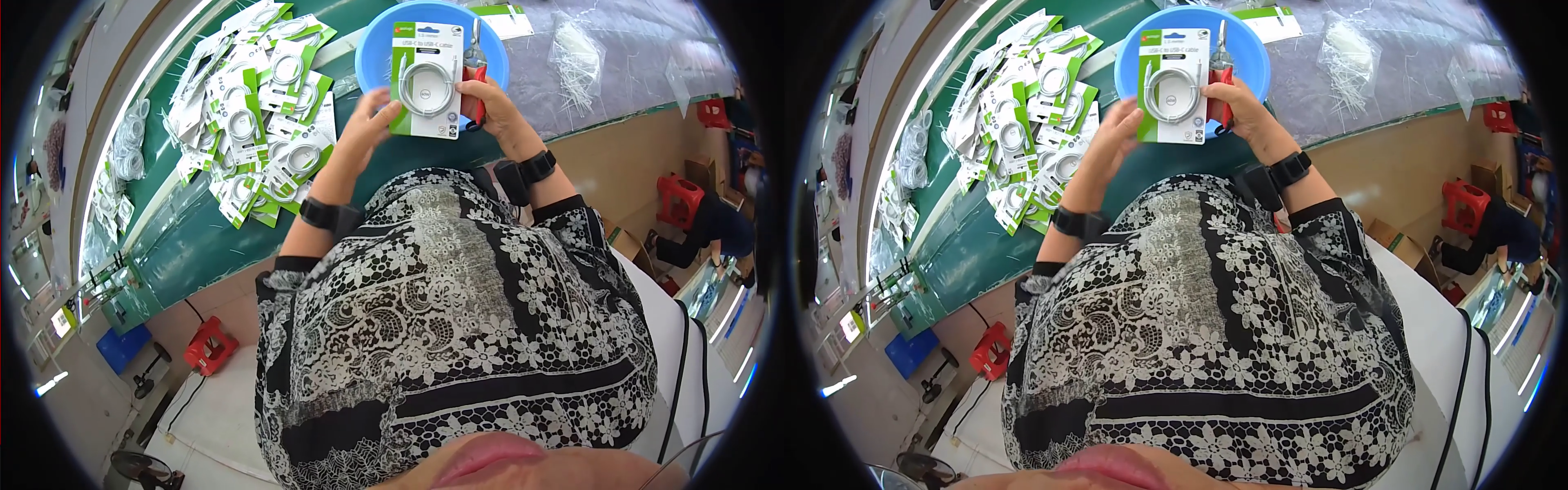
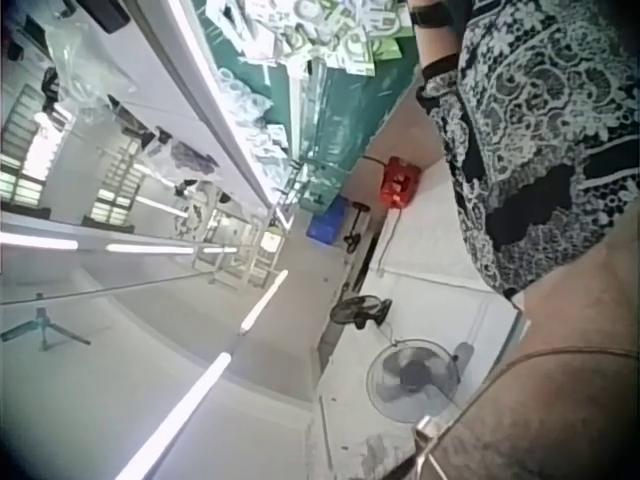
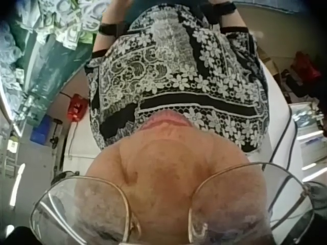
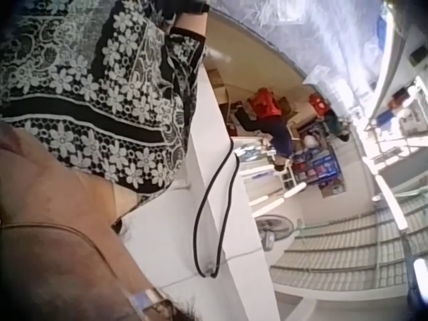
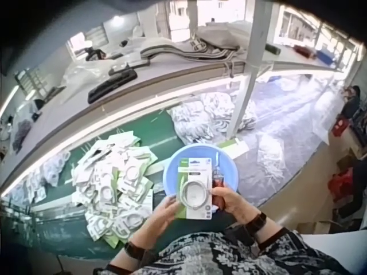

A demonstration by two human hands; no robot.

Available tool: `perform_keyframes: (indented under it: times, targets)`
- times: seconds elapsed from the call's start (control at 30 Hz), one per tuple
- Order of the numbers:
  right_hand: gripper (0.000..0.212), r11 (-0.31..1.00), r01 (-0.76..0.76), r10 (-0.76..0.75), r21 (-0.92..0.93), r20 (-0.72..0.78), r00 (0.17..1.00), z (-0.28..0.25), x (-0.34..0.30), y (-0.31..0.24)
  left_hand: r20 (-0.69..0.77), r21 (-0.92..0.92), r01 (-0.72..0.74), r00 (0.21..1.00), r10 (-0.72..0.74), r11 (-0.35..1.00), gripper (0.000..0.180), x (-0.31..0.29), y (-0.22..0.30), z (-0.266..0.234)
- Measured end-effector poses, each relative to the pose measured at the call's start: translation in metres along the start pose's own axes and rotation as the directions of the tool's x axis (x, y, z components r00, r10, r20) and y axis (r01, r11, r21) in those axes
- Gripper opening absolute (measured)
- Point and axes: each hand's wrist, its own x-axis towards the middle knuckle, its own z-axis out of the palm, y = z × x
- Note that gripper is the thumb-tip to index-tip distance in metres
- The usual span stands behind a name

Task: The person picks up a packaged cable, turns it over, and uses shears to trim the plastic tie on the back. They place the cable back on the table and repeat this process for several more cables one at a time.

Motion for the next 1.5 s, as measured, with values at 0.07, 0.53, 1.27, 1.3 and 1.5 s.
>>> perform_keyframes:
  times: [0.07,0.53,1.27,1.3,1.5]
  targets:
    - [0.044,0.999,0.01,-0.008,-0.051,0.029,1.0,0.006,0.003,0.001,0.427,-0.536,0.355,0.897,-0.117,0.766,0.042,-0.004,-0.001,0.0]
    - [0.055,-0.303,0.079,-0.48,-0.95,0.224,0.848,0.048,-0.049,-0.007,0.185,-0.8,0.11,0.98,0.068,0.589,0.035,0.003,-0.011,0.009]
    - [0.041,0.116,0.027,-0.318,-0.993,-0.012,0.948,0.034,-0.007,0.0,-0.029,-0.805,-0.054,0.998,0.052,0.591,0.039,0.006,-0.02,0.035]
    - [0.038,0.253,0.076,-0.35,-0.964,-0.018,0.937,0.033,-0.002,0.003,-0.019,-0.81,-0.043,0.999,0.047,0.584,0.038,0.005,-0.02,0.038]
    - [0.033,0.695,0.135,-0.342,-0.706,-0.161,0.926,0.049,0.031,0.026,-0.007,-0.743,-0.095,0.991,0.134,0.663,0.036,0.004,-0.022,0.045]
